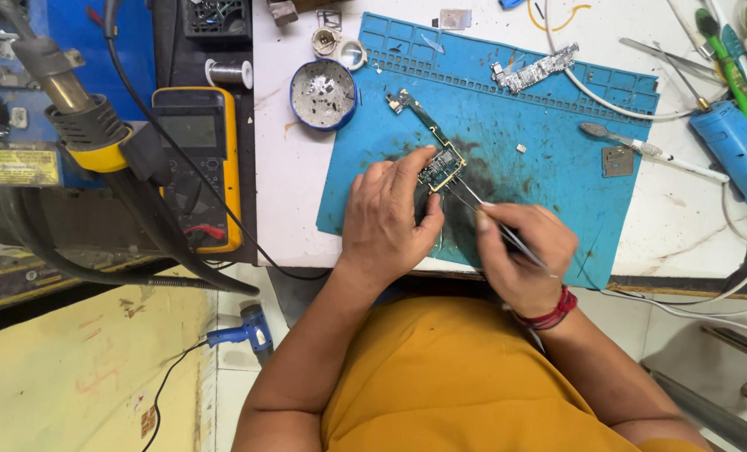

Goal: The person repairs a disassembled phone motherboard on a blue silicone mat. They use a hot air gun to heat the board while lifting components with tweezers, dip parts in a flux container, and solder connections on the board with a soldering iron.

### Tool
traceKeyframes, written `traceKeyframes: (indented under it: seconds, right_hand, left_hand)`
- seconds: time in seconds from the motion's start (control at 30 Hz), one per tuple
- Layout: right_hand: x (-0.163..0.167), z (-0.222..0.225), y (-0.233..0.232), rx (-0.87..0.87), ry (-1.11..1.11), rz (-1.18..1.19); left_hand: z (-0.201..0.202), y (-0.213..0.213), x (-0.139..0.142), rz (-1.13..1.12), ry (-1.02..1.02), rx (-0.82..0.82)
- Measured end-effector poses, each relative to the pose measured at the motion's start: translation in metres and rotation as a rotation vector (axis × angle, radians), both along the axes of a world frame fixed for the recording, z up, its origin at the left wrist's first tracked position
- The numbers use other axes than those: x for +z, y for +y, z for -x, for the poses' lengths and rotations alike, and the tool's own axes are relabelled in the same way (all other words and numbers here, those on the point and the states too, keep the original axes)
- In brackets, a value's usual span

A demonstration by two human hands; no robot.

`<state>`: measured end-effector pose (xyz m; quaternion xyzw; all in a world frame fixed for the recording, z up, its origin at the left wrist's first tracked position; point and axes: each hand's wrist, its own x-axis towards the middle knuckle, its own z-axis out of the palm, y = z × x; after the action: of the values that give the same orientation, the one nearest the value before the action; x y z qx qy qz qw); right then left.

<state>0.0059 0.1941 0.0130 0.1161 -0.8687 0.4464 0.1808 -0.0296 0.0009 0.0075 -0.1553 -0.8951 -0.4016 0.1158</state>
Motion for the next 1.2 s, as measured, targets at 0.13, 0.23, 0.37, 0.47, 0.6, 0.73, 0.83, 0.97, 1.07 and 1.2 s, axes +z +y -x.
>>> traceKeyframes:
  seconds: [0.13,0.23,0.37,0.47,0.6,0.73,0.83,0.97,1.07,1.2]
  right_hand:
    - [-0.003,-0.003,0.007,-0.039,-0.06,0.084]
    - [-0.003,0.0,0.012,-0.012,0.014,0.004]
    - [-0.003,0.004,0.014,-0.003,0.019,-0.029]
    - [-0.002,0.006,0.012,0.007,0.0,-0.035]
    - [-0.001,0.007,0.011,0.001,-0.014,-0.042]
    - [0.0,0.007,0.009,-0.008,-0.028,-0.043]
    - [0.0,0.008,0.009,-0.008,-0.021,-0.056]
    - [-0.001,0.008,0.01,-0.004,-0.02,-0.055]
    - [-0.001,0.008,0.01,0.009,-0.017,-0.046]
    - [0.001,0.009,0.009,0.018,-0.022,-0.057]
  left_hand:
    - [-0.003,-0.001,0.001,0.008,-0.009,0.008]
    - [0.0,-0.001,0.002,-0.007,0.012,-0.003]
    - [0.0,0.001,0.002,0.011,-0.01,0.003]
    - [0.0,0.001,0.001,0.011,-0.011,0.002]
    - [0.0,0.002,0.0,0.009,-0.014,0.002]
    - [0.0,0.002,-0.001,0.009,-0.016,0.005]
    - [0.001,0.002,-0.001,0.013,-0.009,0.007]
    - [0.001,0.002,-0.002,0.007,-0.003,0.002]
    - [0.001,0.001,-0.001,0.021,-0.004,0.001]
    - [0.001,0.002,0.0,0.022,-0.003,0.001]
